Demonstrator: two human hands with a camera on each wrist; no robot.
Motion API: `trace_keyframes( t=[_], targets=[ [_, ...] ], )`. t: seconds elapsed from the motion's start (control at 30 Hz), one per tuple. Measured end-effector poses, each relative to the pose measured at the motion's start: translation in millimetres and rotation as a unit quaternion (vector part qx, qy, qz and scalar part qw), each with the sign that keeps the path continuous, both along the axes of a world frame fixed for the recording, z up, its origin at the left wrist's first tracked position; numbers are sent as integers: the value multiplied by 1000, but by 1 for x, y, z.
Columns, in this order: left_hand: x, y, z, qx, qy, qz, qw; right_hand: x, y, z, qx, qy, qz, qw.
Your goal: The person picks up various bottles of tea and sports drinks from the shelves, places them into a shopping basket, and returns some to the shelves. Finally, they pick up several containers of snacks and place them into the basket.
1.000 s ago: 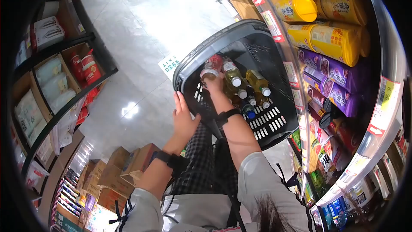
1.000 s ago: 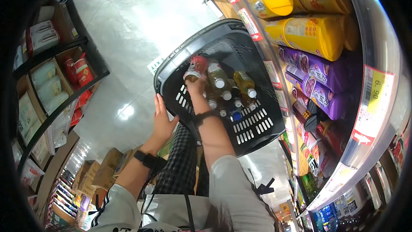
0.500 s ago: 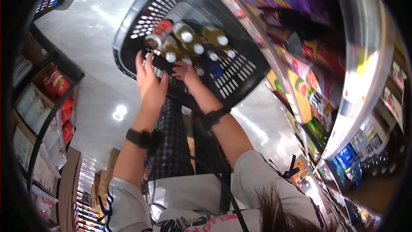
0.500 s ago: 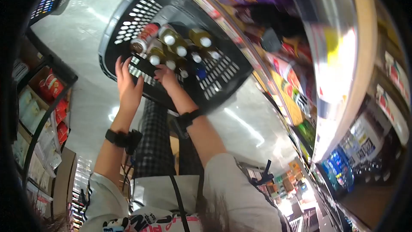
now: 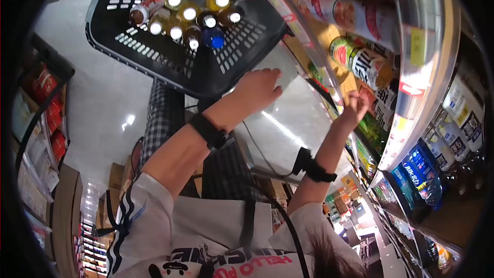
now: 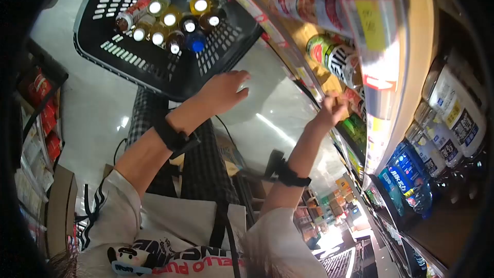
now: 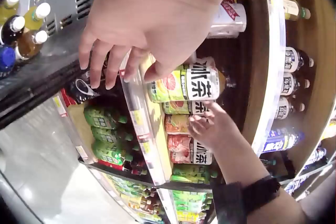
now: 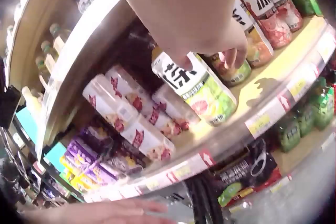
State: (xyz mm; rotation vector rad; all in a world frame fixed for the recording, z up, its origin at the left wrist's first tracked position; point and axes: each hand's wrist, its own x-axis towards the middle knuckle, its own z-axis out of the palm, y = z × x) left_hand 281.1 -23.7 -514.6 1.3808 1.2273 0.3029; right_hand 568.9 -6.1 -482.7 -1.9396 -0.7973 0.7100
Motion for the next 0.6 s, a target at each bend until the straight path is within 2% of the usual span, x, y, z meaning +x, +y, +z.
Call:
trace_keyframes(
  t=[0.03, 0.1, 0.17, 0.43, 0.5, 0.53, 0.57, 0.6],
  targets=[
    [9, -2, 3, -1, -3, -10, 1000, 4, 6, 5, 71, -70, 48, 994],
    [22, -3, 5, -13, -6, -21, 1000, -27, 40, 37, 97, -49, 3, 994],
    [30, -8, 7, -35, -8, -26, 999, -38, 60, 46, 129, -12, 11, 992],
    [26, -26, 4, -52, 19, 3, 998, -27, 88, 45, 26, -47, 82, 995],
    [20, -30, 3, -46, 12, 21, 999, -32, 69, 58, -47, -42, 55, 996],
    [17, -31, 3, -39, 6, 32, 999, -20, 57, 57, -95, -4, -41, 995],
    [15, -30, 3, -32, -1, 45, 998, -30, 47, 66, -121, 0, -25, 992],
    [12, -30, 4, -34, -4, 50, 998, -60, 39, 81, -97, 8, 22, 995]
  ],
)
